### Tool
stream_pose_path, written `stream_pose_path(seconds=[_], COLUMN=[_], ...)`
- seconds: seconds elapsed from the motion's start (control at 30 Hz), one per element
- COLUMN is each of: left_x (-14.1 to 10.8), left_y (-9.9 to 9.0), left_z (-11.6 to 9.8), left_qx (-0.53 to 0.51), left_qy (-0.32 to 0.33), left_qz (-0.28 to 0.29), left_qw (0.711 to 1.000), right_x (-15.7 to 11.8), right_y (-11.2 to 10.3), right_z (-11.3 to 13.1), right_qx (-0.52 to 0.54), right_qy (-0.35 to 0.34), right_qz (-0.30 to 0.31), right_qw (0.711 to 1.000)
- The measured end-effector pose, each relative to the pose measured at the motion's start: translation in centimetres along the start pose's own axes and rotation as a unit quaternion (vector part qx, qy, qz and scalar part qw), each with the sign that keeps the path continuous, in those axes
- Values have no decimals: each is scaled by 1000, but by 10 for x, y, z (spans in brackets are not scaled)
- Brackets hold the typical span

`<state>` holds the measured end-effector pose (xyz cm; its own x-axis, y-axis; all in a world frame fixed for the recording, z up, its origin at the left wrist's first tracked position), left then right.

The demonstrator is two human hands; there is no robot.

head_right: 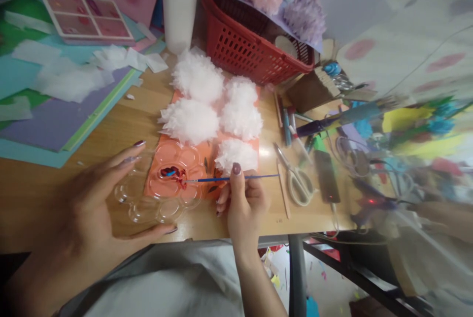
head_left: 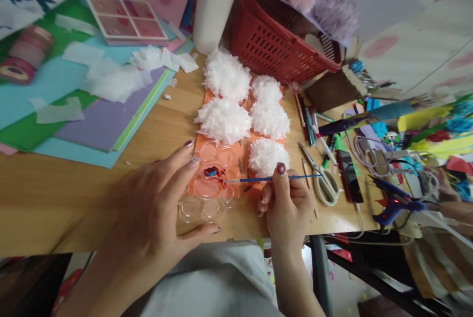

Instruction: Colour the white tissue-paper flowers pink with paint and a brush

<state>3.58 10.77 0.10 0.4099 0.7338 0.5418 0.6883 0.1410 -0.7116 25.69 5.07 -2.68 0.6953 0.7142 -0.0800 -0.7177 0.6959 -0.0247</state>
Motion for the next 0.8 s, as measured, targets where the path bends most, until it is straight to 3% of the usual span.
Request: stream_pose_path(seconds=[0.17,0.3,0.47,0.8], left_x=[1,1,0,-1], left_y=[3,5,6,11], left_z=[-4,-7,-10,-10], left_qx=[-2,33,52,79], left_qy=[-18,-17,5,8], left_qz=[42,74,81,125], left_qw=[999,997,995,989], right_x=[-10,-17,-15,-18], right_y=[7,13,17,18], right_z=[19,28,30,30], right_qx=[82,63,0,-57], right_qy=[-97,-152,-165,-190], right_qz=[49,100,150,186], right_qw=[991,981,975,962])
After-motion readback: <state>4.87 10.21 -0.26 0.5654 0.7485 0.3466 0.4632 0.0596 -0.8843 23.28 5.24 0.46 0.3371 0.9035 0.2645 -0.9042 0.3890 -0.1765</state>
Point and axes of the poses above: each hand's wrist, its own x-axis towards the middle knuckle, its own y-axis out of the palm, z = x × y, the point moved 10 cm from there along x, towards the middle knuckle, and after that the axes turned 11 degrees about x, right-handed, at the moved point
